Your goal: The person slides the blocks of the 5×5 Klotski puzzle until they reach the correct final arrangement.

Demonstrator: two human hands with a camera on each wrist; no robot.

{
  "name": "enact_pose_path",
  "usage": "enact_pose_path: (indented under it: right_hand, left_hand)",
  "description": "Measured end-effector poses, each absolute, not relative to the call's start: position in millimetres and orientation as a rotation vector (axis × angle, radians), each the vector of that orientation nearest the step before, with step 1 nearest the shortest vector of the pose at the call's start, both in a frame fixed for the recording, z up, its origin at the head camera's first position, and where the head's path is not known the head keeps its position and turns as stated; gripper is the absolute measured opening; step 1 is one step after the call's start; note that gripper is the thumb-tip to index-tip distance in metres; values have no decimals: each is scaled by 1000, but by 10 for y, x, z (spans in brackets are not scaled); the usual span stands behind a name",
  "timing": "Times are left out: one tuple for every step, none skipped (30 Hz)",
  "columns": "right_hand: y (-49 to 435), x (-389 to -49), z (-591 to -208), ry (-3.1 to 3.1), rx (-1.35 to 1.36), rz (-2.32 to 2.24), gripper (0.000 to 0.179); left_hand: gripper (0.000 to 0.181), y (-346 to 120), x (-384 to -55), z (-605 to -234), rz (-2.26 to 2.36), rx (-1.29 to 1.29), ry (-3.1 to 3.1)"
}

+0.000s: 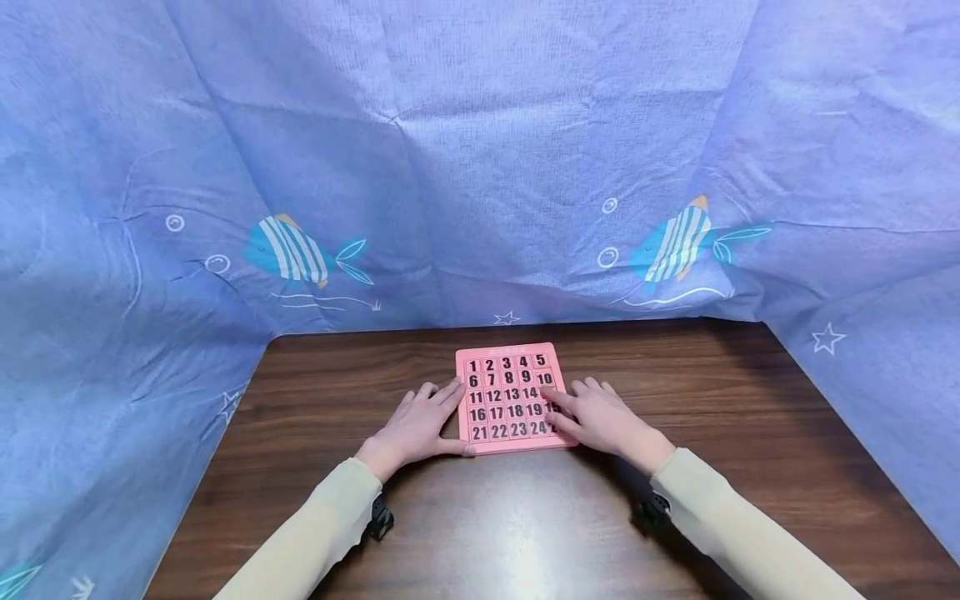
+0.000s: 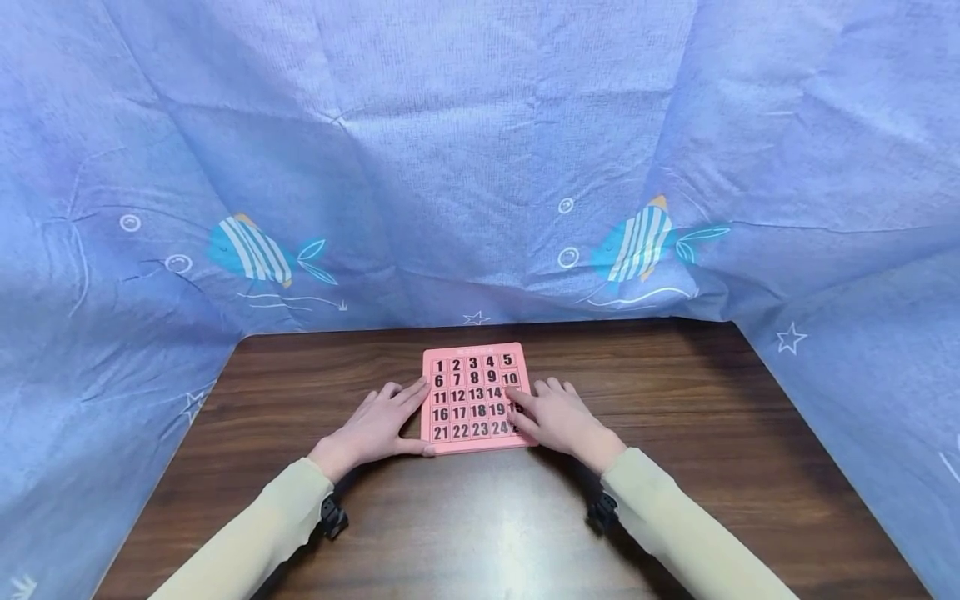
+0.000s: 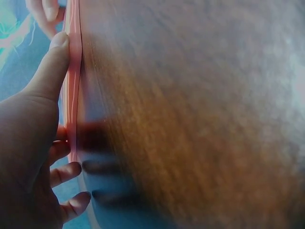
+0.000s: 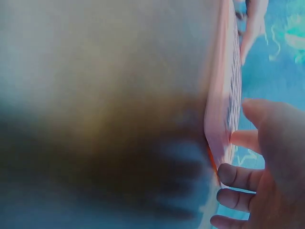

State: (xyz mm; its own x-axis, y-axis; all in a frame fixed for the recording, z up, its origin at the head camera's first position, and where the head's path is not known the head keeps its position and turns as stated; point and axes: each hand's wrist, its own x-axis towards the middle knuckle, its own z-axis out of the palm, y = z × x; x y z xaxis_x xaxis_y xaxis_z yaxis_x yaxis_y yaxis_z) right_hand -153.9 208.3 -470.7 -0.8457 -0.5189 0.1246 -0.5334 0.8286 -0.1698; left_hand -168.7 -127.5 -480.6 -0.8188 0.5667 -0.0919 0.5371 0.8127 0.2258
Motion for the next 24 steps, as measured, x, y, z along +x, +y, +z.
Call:
enact_pose_path:
  right_hand:
    - [2095,-1485,-4717,-2919,862,303,49]
    - [2108,-1434,-4727,-2908,871,300,49]
    - [2122,-1387,-4733,-2906,872,297,50]
    - [2140,-1346,-4745,-2905,867,292,50]
    - [2158,-1312,-4754,-2904,862,283,50]
    - [2172,-1287,-4756,-2900,858,277,50]
    - [2182,-1271,-4757,-2896,852,266,50]
    - [2189,-1265,-4758,-2894,847,260,49]
    - [2190,-1263,-4753,-2892,841,251,49]
    - [2189,-1268,-4748,-2893,834,242,49]
    - [2183,-1279,-4744,-2891,826,229,49]
    - [2174,-1293,-4738,-2894,817,216,49]
    - [2164,-1311,-4734,-2898,805,206,49]
    - [2152,-1329,-4726,-2903,795,200,49]
    - [2139,-1351,-4721,-2910,779,199,49]
    - [2132,-1377,-4721,-2922,760,200,49]
    - [2127,-1403,-4721,-2936,742,206,49]
    - [2122,-1428,-4726,-2951,725,217,49]
    - [2120,-1447,-4725,-2968,713,228,49]
    - [2120,-1457,-4732,-2981,704,238,50]
    - [2124,-1457,-4742,-2992,702,250,50]
    - [2131,-1446,-4752,-2996,712,260,51]
    - [2136,-1422,-4761,-2991,729,268,51]
    - [2142,-1390,-4771,-2981,751,271,51]
  left_hand:
    - [113,-1276,-1685,-4804,290,870,2842]
    - [112,-1276,-1685,-4801,289,871,2845]
    - [112,-1277,-1685,-4797,291,872,2845]
    - [112,-1279,-1685,-4792,291,874,2845]
    - [112,-1281,-1685,-4787,295,876,2844]
    - [112,-1283,-1685,-4782,303,876,2842]
    - [112,-1285,-1686,-4778,306,878,2842]
    - [111,-1287,-1690,-4777,308,880,2843]
    - [111,-1289,-1691,-4775,305,880,2844]
    - [112,-1289,-1694,-4774,303,882,2845]
    - [112,-1290,-1696,-4774,304,887,2846]
    - [112,-1288,-1700,-4774,303,890,2847]
    - [112,-1287,-1702,-4772,301,895,2847]
    - [112,-1285,-1703,-4771,298,898,2847]
    - [111,-1284,-1703,-4768,305,901,2846]
    - [111,-1283,-1705,-4769,308,904,2845]
    - [110,-1281,-1706,-4766,313,905,2844]
    - [109,-1279,-1706,-4765,315,903,2843]
    - [109,-1278,-1705,-4767,318,902,2842]
    - [109,-1278,-1703,-4769,318,899,2841]
    - [109,-1277,-1702,-4771,320,897,2839]
    - [110,-1275,-1700,-4773,312,894,2837]
    - [111,-1275,-1697,-4776,309,892,2836]
    - [112,-1274,-1694,-4779,303,888,2834]
